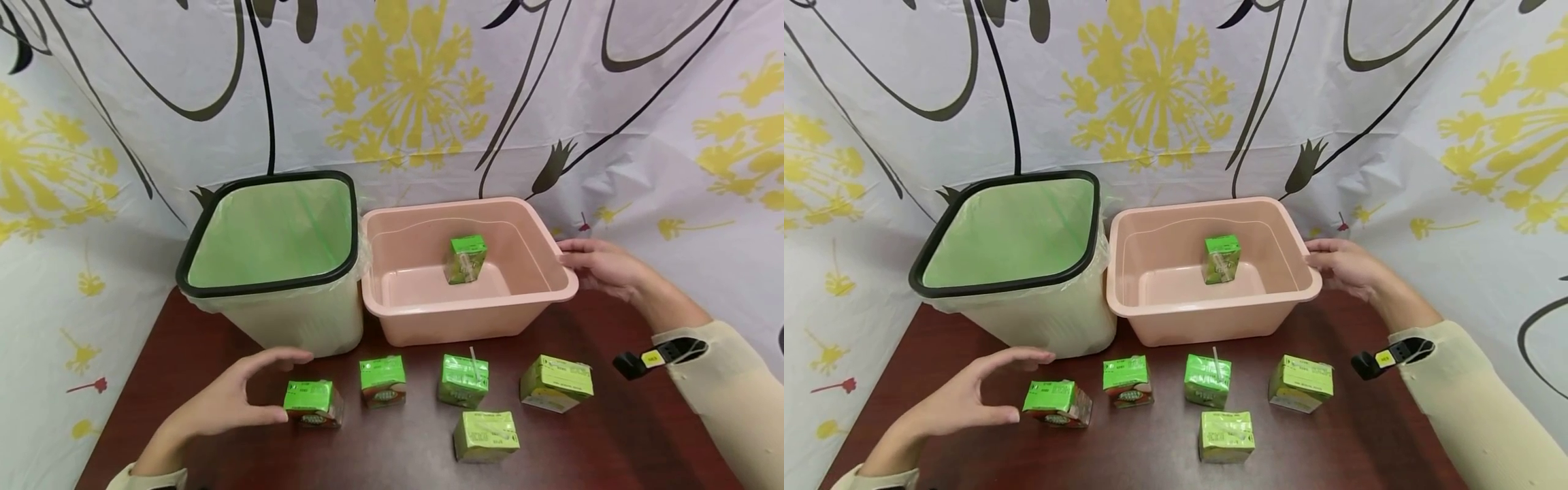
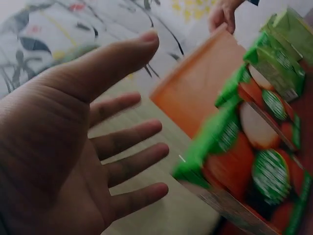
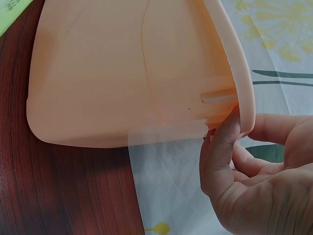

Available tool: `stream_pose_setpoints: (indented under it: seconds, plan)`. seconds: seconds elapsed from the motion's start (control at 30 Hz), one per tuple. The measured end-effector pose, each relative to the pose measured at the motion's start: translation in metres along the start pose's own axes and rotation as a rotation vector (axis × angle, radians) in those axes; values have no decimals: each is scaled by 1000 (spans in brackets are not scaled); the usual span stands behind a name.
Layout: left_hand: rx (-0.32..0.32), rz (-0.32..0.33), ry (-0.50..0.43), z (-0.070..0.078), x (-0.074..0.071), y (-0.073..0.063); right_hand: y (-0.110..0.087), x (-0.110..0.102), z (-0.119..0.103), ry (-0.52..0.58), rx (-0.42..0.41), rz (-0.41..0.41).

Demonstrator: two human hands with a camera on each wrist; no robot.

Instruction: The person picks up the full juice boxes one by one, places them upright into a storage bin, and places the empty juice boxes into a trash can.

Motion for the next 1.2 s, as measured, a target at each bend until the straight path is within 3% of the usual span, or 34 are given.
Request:
stream_pose_setpoints:
  seconds: [0.13,0.3,0.47,0.7,0.97,1.2]
  plan:
    - [43,-14,-108,-16,13,-3,0,1,0,5,-1,0]
    - [9,-63,-277,-35,37,2,0,1,-1,5,-1,5]
    - [4,-46,-377,-44,49,5,-1,1,0,7,0,10]
    - [-103,12,-331,-57,53,3,-1,1,0,16,-7,4]
    - [-73,75,-214,-51,51,4,-1,0,1,9,1,5]
    - [-121,147,-199,-50,40,1,-1,2,0,27,-7,-3]
Point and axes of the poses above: each hand's wrist, its own y-axis towards the middle knuckle, its own x-axis out of the palm, z = x × y, the point moved 10 cm from there along y, towards the middle knuckle, and after that the axes turned 4 degrees about -z, right-handed, at the moved point
